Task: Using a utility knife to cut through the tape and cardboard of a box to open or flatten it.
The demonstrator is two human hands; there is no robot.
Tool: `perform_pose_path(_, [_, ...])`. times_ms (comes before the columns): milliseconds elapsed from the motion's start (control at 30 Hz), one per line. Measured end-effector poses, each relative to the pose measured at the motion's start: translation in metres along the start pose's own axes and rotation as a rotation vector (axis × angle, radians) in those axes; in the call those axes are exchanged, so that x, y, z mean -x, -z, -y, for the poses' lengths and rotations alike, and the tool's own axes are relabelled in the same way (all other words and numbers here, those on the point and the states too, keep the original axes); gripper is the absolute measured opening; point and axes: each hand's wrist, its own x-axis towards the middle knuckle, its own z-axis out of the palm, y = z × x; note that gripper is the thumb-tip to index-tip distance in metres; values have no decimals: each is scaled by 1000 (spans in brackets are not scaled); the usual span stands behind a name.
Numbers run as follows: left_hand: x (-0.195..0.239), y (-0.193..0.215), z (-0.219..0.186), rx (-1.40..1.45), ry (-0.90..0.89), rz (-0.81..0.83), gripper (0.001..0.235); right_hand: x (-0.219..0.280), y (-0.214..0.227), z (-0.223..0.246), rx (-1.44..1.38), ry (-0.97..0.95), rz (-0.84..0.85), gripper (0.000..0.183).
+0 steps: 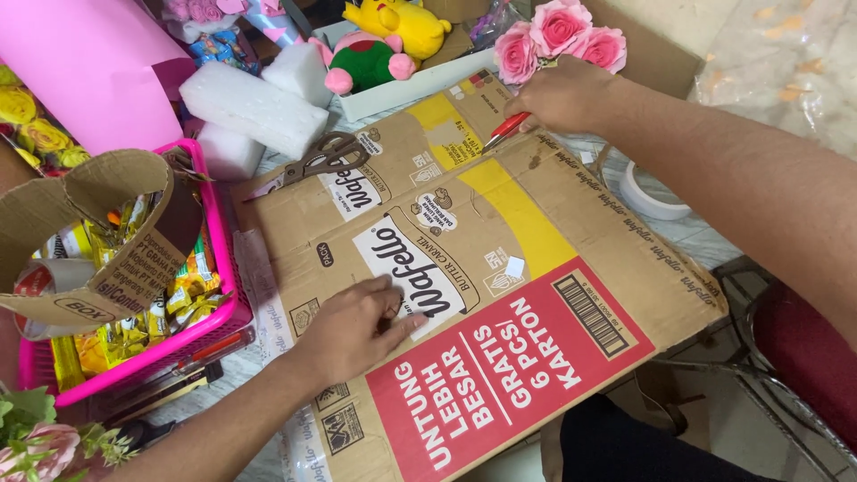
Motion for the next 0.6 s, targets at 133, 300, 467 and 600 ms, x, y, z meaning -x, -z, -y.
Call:
perform_pose_path(133, [-2, -8, 7, 7, -67, -76, 47, -1, 4, 1, 10, -5, 12, 42])
perform_pose_path(300, [-2, -7, 7, 0, -30, -47, 48, 8, 6, 4, -46, -29, 4, 37])
perform_pose_path(467, [-2, -7, 7, -9, -26, -29, 49, 10, -32, -25, -19, -48, -50, 43])
perform_pose_path(600, [-2, -4, 5, -1, 7, 1, 50, 25, -27, -23, -83, -51, -61, 43])
